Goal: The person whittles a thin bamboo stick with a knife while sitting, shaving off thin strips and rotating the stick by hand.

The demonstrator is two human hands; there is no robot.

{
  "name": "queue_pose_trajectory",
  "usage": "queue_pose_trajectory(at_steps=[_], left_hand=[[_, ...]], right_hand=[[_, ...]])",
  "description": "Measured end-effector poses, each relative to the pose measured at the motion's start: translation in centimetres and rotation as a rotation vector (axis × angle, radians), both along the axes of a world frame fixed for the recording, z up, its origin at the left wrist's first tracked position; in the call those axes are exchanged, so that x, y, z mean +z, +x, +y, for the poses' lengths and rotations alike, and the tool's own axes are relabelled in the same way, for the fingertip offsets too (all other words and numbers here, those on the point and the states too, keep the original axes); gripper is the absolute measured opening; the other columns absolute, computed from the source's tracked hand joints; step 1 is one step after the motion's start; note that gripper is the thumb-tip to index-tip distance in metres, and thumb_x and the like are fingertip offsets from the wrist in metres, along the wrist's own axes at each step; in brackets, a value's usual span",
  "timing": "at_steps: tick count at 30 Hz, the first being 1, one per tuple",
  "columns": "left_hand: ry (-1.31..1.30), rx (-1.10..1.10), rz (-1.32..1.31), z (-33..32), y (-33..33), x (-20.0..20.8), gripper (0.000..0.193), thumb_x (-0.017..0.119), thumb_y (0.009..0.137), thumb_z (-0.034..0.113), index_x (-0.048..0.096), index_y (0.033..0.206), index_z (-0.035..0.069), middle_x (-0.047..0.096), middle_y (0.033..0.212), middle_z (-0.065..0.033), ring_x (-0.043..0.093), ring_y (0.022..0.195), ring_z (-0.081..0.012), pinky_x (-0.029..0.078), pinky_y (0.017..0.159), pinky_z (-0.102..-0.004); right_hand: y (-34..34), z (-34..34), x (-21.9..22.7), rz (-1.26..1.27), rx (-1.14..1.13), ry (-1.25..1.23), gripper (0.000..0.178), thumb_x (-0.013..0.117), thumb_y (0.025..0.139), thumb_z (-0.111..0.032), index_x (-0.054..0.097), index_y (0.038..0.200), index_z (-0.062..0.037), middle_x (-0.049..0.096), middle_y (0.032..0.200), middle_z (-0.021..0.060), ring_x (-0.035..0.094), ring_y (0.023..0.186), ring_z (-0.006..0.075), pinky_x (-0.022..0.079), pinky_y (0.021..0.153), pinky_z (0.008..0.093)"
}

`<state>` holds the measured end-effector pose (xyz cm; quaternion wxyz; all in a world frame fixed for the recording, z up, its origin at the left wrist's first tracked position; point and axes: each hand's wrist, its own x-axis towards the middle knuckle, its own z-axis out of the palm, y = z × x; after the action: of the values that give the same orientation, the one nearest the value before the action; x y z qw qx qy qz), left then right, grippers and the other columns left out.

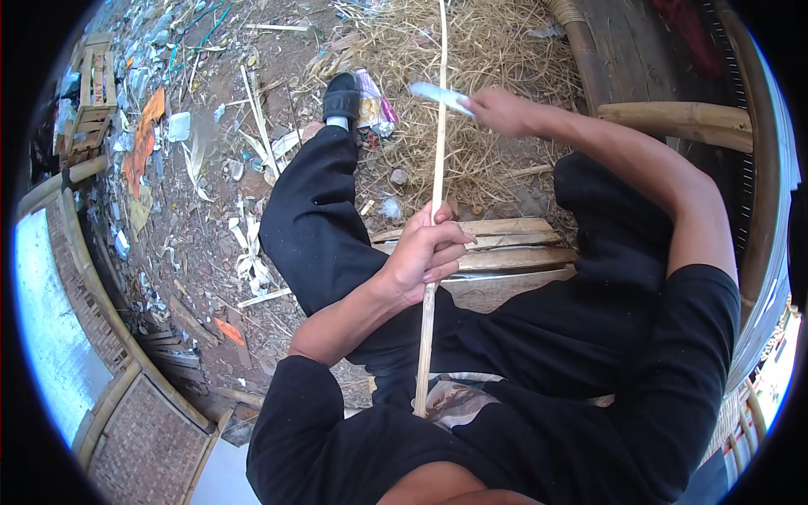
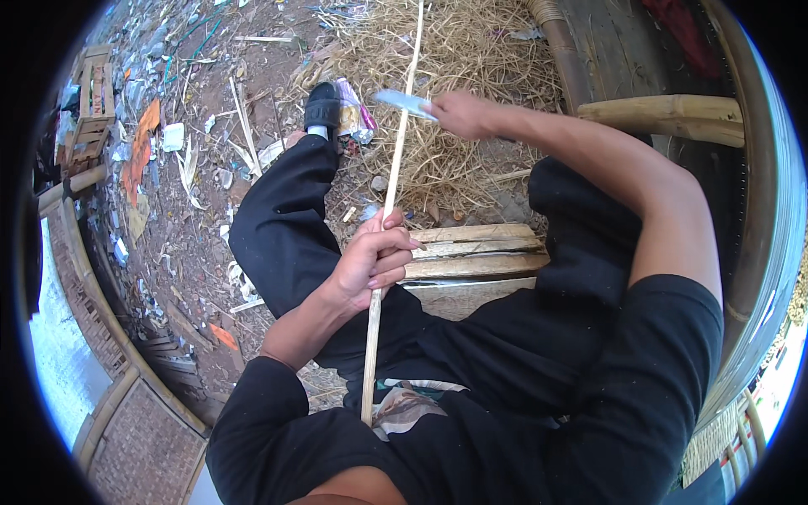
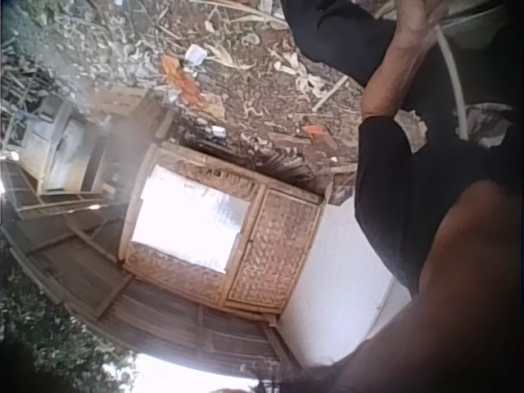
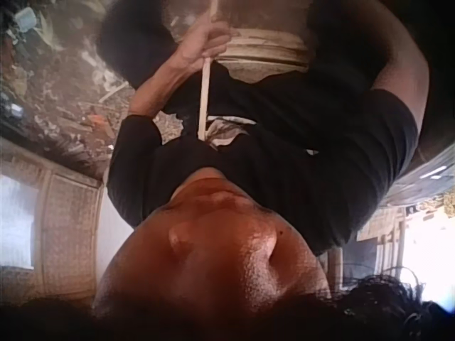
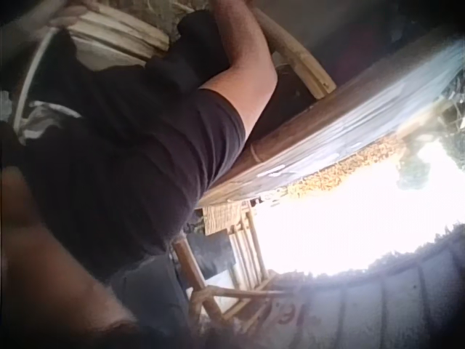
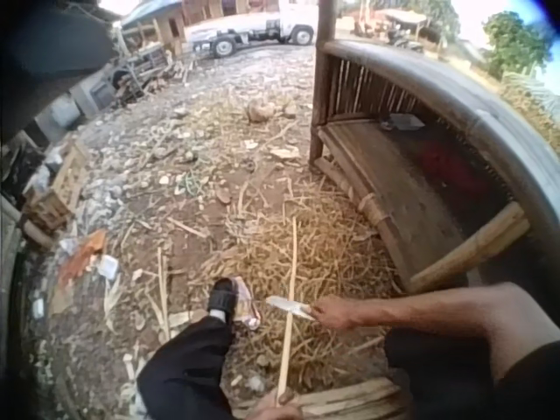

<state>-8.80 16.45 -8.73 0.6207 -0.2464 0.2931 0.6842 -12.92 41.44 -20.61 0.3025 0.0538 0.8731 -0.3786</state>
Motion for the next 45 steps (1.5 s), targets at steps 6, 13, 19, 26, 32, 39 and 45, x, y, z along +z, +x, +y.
queue_pose_trajectory(at_steps=[6, 13, 19, 26, 32, 39, 45], left_hand=[[-0.035, -0.005, 0.018, -0.1, 0.6, -0.4, 0.031, 0.047, 0.082, -0.012, 0.033, 0.087, 0.016, 0.032, 0.054, 0.0047, 0.021, 0.033, -0.0037, 0.017, 0.026, -0.0197], [-0.053, 0.008, 0.020, 0.3, -0.1, 0.2, 0.031, 0.046, 0.082, -0.012, 0.033, 0.087, 0.016, 0.032, 0.054, 0.0046, 0.021, 0.033, -0.0038, 0.017, 0.026, -0.0198], [-0.078, -0.010, 0.014, 0.1, 0.3, -0.3, 0.031, 0.046, 0.082, -0.013, 0.034, 0.087, 0.015, 0.031, 0.052, 0.0052, 0.021, 0.032, -0.0040, 0.017, 0.027, -0.0200], [-0.075, -0.008, 0.030, 0.6, -0.1, 0.1, 0.031, 0.046, 0.082, -0.013, 0.034, 0.086, 0.015, 0.033, 0.053, 0.0048, 0.021, 0.032, -0.0040, 0.016, 0.026, -0.0201], [-0.063, 0.015, 0.012, -0.1, 0.0, -0.3, 0.031, 0.045, 0.081, -0.014, 0.034, 0.086, 0.015, 0.033, 0.053, 0.0048, 0.021, 0.032, -0.0035, 0.016, 0.026, -0.0198], [-0.035, -0.026, 0.024, 1.2, 0.0, 0.3, 0.031, 0.045, 0.082, -0.013, 0.034, 0.087, 0.016, 0.032, 0.052, 0.0053, 0.021, 0.033, -0.0034, 0.017, 0.027, -0.0197], [-0.090, -0.015, 0.022, -0.1, 0.0, -0.4, 0.031, 0.047, 0.082, -0.012, 0.034, 0.086, 0.016, 0.033, 0.053, 0.0053, 0.021, 0.033, -0.0038, 0.017, 0.027, -0.0199]], right_hand=[[2.3, -0.6, 1.4, -0.030, 0.253, -0.181, 0.052, 0.029, 0.101, -0.043, 0.056, 0.082, -0.0033, 0.050, 0.062, 0.0082, 0.048, 0.055, 0.0191, 0.043, 0.056, 0.0406], [0.4, 0.4, -0.7, -0.060, 0.012, -0.012, 0.046, 0.030, 0.101, -0.038, 0.055, 0.083, -0.0042, 0.048, 0.062, 0.0059, 0.046, 0.054, 0.0158, 0.042, 0.053, 0.0372], [2.8, -1.2, 1.6, -0.040, 0.093, -0.171, 0.044, 0.030, 0.101, -0.036, 0.055, 0.085, -0.0032, 0.051, 0.065, 0.0065, 0.047, 0.055, 0.0162, 0.043, 0.053, 0.0363], [-1.2, 1.4, -1.9, 0.045, -0.053, 0.070, 0.051, 0.030, 0.101, -0.041, 0.055, 0.080, -0.0023, 0.053, 0.064, 0.0113, 0.049, 0.055, 0.0204, 0.045, 0.058, 0.0415], [2.4, -0.6, 2.3, -0.038, 0.188, -0.130, 0.050, 0.028, 0.101, -0.040, 0.054, 0.080, -0.0034, 0.052, 0.067, 0.0095, 0.047, 0.056, 0.0183, 0.044, 0.058, 0.0401], [-2.4, 2.8, -2.4, 0.015, -0.033, 0.132, 0.047, 0.029, 0.101, -0.038, 0.055, 0.083, -0.0030, 0.055, 0.069, 0.0087, 0.052, 0.059, 0.0175, 0.046, 0.059, 0.0387], [2.4, -1.4, 3.0, 0.045, 0.227, -0.078, 0.041, 0.033, 0.101, -0.032, 0.055, 0.084, -0.0020, 0.057, 0.071, 0.0109, 0.054, 0.060, 0.0164, 0.046, 0.058, 0.0363]])
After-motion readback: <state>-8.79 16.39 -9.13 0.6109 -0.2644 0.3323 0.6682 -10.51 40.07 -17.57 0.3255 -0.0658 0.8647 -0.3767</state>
